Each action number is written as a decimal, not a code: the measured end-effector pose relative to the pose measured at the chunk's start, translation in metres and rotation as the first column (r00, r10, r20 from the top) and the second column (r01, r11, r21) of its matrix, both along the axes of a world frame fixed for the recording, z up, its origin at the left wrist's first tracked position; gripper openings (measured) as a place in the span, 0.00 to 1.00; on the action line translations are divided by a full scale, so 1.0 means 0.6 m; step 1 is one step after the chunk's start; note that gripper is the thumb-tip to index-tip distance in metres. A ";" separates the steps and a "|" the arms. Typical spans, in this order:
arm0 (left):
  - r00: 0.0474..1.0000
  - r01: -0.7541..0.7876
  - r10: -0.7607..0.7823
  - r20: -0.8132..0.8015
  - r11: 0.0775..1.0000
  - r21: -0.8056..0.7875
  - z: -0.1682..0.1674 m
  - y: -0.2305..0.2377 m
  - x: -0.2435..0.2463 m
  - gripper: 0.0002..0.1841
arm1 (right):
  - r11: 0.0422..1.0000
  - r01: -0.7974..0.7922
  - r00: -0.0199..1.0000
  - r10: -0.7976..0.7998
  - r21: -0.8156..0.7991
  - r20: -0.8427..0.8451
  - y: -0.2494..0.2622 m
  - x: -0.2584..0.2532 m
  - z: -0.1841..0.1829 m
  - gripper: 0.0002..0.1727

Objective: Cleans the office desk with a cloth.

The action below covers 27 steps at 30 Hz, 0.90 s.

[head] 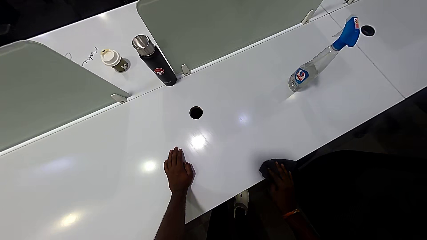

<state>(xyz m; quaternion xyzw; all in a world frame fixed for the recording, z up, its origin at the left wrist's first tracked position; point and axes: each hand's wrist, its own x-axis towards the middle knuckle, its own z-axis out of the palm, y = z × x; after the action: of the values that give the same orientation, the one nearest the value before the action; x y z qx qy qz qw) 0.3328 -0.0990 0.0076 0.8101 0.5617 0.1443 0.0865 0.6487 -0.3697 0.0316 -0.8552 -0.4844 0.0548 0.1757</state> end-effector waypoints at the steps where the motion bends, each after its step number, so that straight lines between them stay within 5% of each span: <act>1: 1.000 0.001 -0.001 0.000 1.000 0.000 0.001 0.000 0.000 0.33 | 1.000 -0.012 1.000 0.012 -0.001 -0.005 -0.006 -0.008 0.000 0.27; 6: 1.000 -0.009 0.009 0.017 1.000 -0.008 -0.003 0.000 -0.001 0.32 | 0.992 -0.122 0.992 0.123 0.029 -0.040 -0.027 -0.028 0.019 0.25; 14: 1.000 -0.024 0.024 0.012 1.000 -0.019 -0.003 0.000 -0.001 0.32 | 0.970 0.033 0.997 -0.014 0.242 -0.078 0.039 -0.006 0.066 0.26; 19: 1.000 -0.028 0.029 0.010 0.999 -0.026 -0.004 0.000 -0.002 0.33 | 0.984 -0.177 0.984 0.177 0.002 -0.019 0.057 -0.041 -0.004 0.31; 27: 0.999 -0.032 0.032 0.031 0.999 -0.025 -0.008 0.000 -0.004 0.32 | 0.890 -0.456 0.890 0.456 -0.009 0.020 0.145 -0.125 -0.017 0.23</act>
<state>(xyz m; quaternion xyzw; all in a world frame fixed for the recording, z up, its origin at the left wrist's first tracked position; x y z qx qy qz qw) 0.3301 -0.0989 0.0030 0.7975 0.5748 0.1517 0.1029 0.5735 -0.2828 0.0215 -0.7186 -0.6733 0.0862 0.1512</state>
